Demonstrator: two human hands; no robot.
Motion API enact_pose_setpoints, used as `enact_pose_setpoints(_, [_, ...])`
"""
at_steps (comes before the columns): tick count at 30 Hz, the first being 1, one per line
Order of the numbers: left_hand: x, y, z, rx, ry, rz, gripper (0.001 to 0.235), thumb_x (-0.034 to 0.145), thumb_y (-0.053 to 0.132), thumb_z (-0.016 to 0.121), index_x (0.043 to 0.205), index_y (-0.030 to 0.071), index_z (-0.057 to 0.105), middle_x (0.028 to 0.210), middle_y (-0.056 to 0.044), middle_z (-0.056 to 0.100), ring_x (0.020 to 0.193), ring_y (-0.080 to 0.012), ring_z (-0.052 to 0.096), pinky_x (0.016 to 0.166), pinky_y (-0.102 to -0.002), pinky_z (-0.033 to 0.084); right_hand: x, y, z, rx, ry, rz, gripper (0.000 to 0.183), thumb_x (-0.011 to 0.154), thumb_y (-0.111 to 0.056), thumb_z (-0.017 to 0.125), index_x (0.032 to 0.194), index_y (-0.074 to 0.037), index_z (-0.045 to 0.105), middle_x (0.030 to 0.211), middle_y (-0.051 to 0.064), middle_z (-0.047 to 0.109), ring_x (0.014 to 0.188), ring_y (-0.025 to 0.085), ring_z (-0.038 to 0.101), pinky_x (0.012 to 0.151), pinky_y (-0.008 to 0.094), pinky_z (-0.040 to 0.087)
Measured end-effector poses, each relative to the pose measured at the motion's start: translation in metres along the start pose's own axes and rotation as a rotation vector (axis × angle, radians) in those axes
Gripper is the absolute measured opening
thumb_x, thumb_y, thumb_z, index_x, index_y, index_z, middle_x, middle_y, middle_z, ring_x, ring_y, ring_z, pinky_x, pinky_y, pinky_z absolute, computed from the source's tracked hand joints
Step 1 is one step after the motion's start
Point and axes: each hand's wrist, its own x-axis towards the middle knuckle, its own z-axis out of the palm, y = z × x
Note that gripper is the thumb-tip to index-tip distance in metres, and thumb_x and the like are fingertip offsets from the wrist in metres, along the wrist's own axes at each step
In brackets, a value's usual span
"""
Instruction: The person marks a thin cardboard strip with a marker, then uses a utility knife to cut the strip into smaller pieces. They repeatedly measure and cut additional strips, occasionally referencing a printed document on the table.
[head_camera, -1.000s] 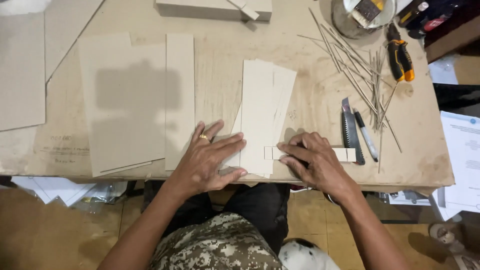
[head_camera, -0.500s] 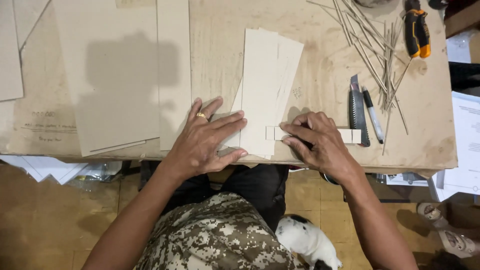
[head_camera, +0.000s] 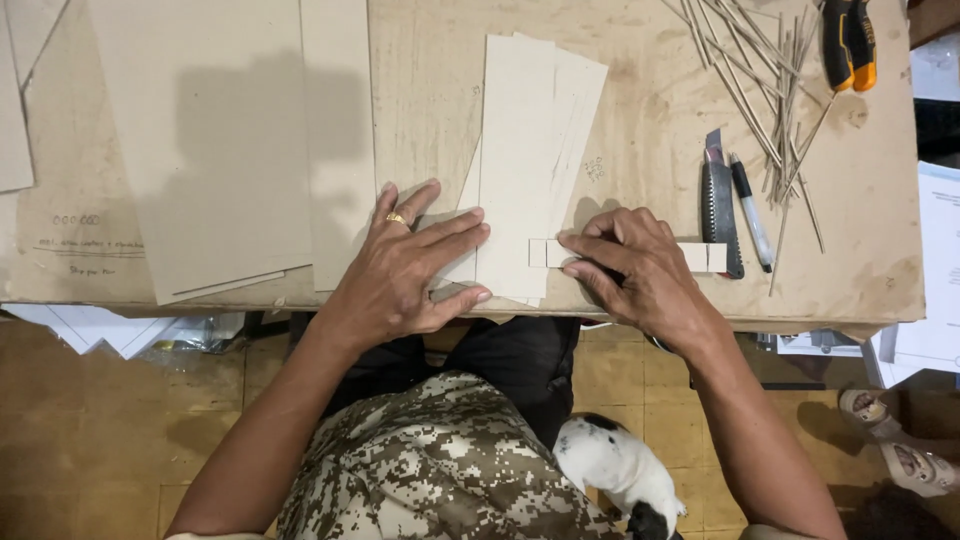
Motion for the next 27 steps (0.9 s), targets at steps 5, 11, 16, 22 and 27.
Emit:
enact_pose_setpoints(5, [0.0019, 0.0017, -0.0019, -0.005, 0.018, 0.017, 0.056, 0.084, 0.041, 0.078, 0.135, 0.019, 0.069, 0.135, -0.009, 0.069, 0.135, -0.051, 0.046, 0.114, -0.069, 0.018, 0.0031, -0.0016, -0.002, -0.01, -0.018, 0.003, 0.024, 0.095, -0.032, 0.075, 0.115, -0.02, 0.081, 0.1, 0.003, 0.065, 0.096, 0.027, 0.061, 0.084, 0.041, 0.047])
enact_pose_setpoints(11, [-0.0007, 0.0012, 0.0007, 0.012, 0.031, 0.023, 0.054, 0.086, 0.043, 0.077, 0.133, 0.018, 0.07, 0.134, -0.009, 0.07, 0.135, -0.0499, 0.048, 0.114, -0.068, 0.018, 0.0018, -0.0035, -0.0007, 0.008, -0.018, 0.015, 0.024, 0.095, -0.031, 0.075, 0.115, -0.019, 0.081, 0.1, 0.003, 0.065, 0.095, 0.027, 0.061, 0.083, 0.041, 0.047])
enact_pose_setpoints(16, [0.0003, 0.0008, 0.0011, 0.015, 0.03, 0.019, 0.054, 0.085, 0.043, 0.078, 0.131, 0.016, 0.071, 0.133, -0.01, 0.07, 0.135, -0.0506, 0.048, 0.114, -0.068, 0.018, 0.0025, -0.0037, -0.0011, 0.016, -0.002, 0.015, 0.024, 0.095, -0.032, 0.076, 0.114, -0.018, 0.081, 0.099, 0.003, 0.065, 0.095, 0.026, 0.061, 0.084, 0.039, 0.046])
enact_pose_setpoints(22, [0.0008, 0.0007, 0.0007, 0.016, 0.033, 0.031, 0.054, 0.084, 0.043, 0.078, 0.13, 0.016, 0.071, 0.133, -0.009, 0.07, 0.134, -0.0501, 0.048, 0.113, -0.068, 0.019, 0.0018, -0.003, -0.001, 0.01, -0.011, 0.026, 0.024, 0.095, -0.033, 0.075, 0.114, -0.019, 0.081, 0.1, 0.002, 0.065, 0.095, 0.025, 0.061, 0.085, 0.039, 0.046])
enact_pose_setpoints(27, [0.0012, 0.0021, 0.0005, 0.03, 0.028, 0.019, 0.052, 0.084, 0.043, 0.078, 0.128, 0.014, 0.072, 0.133, -0.009, 0.071, 0.135, -0.0494, 0.048, 0.115, -0.066, 0.018, 0.0013, -0.0019, -0.0009, 0.027, -0.016, 0.03, 0.024, 0.096, -0.031, 0.074, 0.115, -0.019, 0.08, 0.1, 0.002, 0.064, 0.095, 0.025, 0.06, 0.084, 0.039, 0.046])
